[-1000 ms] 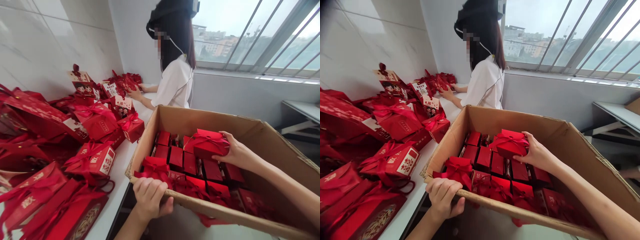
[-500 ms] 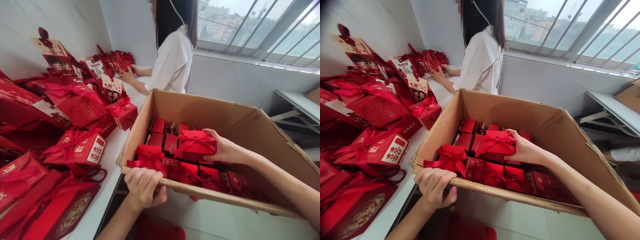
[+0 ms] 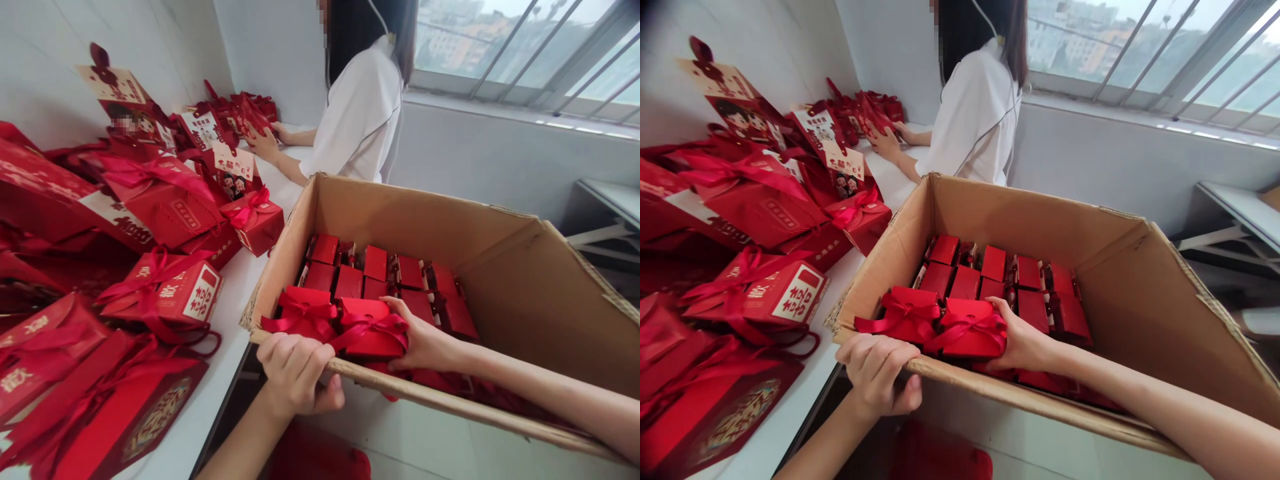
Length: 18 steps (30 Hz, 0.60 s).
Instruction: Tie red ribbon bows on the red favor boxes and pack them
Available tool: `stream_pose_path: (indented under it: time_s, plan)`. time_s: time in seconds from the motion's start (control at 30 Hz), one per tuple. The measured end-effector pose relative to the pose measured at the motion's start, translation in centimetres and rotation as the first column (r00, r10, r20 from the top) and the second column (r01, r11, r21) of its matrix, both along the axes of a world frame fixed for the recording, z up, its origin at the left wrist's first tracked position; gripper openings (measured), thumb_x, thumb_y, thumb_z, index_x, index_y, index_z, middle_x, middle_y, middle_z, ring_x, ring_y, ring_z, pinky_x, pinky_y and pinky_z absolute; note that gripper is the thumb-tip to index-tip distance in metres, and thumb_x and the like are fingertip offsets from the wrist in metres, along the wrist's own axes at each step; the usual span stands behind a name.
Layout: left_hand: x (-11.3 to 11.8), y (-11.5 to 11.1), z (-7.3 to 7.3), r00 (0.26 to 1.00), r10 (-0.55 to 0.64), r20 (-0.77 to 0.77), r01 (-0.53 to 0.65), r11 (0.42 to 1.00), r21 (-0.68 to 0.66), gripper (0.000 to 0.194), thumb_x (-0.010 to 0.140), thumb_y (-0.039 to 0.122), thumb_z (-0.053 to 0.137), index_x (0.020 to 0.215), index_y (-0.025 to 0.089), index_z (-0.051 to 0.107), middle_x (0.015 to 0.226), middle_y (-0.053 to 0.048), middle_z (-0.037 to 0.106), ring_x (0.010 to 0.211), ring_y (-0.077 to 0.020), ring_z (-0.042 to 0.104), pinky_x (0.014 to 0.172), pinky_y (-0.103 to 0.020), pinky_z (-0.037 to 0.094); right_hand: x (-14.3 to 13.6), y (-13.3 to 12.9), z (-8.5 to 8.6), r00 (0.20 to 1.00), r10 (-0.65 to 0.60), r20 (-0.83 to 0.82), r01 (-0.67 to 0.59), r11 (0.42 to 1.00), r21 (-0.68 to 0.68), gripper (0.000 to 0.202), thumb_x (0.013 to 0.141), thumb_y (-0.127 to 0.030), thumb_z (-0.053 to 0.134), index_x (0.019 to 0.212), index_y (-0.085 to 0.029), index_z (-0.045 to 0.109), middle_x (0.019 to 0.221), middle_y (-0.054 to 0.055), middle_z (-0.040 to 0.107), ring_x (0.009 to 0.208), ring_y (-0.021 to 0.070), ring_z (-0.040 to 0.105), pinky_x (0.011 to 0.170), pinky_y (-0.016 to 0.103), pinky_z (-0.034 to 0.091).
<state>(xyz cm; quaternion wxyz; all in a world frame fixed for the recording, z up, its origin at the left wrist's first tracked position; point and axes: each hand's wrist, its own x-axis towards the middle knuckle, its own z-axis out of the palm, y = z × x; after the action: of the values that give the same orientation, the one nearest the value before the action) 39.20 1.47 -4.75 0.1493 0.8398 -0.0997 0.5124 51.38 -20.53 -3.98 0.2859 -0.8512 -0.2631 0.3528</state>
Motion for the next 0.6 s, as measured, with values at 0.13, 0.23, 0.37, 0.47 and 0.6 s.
stream_pose_path:
  time_s: [0.13,0.23,0.37,0.47,0.6]
  plan:
    - [0.1,-0.4,0.0,1.0,0.016,0.002,-0.016,0.999,-0.029,0.019,0.078,0.028,0.038,0.071,0.02,0.055,0.053,-0.001,0.058,0.059,-0.0182,0.046,0.064,-0.034,0.031,0.0,-0.1,0.1,0.94,0.097,-0.326,-0.071,0.993,0.092,0.096,0.072,-0.024,0.063,0.146,-0.018,0.002,0.107,0.008,0.063,0.084,0.0167,0.064,0.071,0.027,0.054]
    - [0.1,-0.6,0.2,1.0,0.025,-0.004,-0.025,0.998,-0.05,0.019,0.077,0.028,0.038,0.071,0.02,0.054,0.054,-0.001,0.057,0.059,-0.0179,0.046,0.065,-0.034,0.03,-0.2,-0.5,-0.2,0.955,0.143,-0.26,-0.12,0.987,0.103,0.094,0.079,-0.026,0.056,0.148,-0.016,-0.008,0.116,0.012,0.062,0.094,0.0175,0.064,0.082,0.031,0.053]
    - [-0.2,-0.8,0.3,0.998,0.026,-0.05,-0.03,0.996,-0.086,0.017,0.074,0.027,0.039,0.069,0.02,0.054,0.054,-0.001,0.055,0.06,-0.0181,0.046,0.065,-0.035,0.03,0.2,-1.2,-0.4,0.924,0.262,-0.277,-0.209,0.955,0.209,0.088,0.081,-0.022,0.046,0.147,-0.019,-0.012,0.132,0.011,0.054,0.118,0.0175,0.054,0.097,0.04,0.044]
    - [-0.3,-0.9,0.2,0.998,0.025,-0.064,-0.031,0.996,-0.09,0.016,0.073,0.026,0.04,0.068,0.019,0.054,0.055,-0.001,0.054,0.061,-0.0182,0.044,0.066,-0.035,0.03,2.5,-1.4,0.4,0.94,0.317,-0.126,-0.296,0.941,0.162,0.081,0.077,-0.021,0.049,0.149,-0.022,0.01,0.142,0.009,0.044,0.132,0.0206,0.038,0.105,0.043,0.034]
    - [-0.3,-1.0,0.0,0.998,0.036,-0.057,-0.04,0.996,-0.079,0.019,0.074,0.026,0.039,0.067,0.019,0.054,0.057,-0.002,0.054,0.061,-0.0181,0.043,0.068,-0.036,0.031,5.8,1.1,1.8,0.956,0.219,0.197,-0.238,0.968,0.075,0.056,0.086,-0.037,0.042,0.14,-0.023,0.039,0.145,0.006,0.04,0.135,0.0252,0.032,0.111,0.047,0.022]
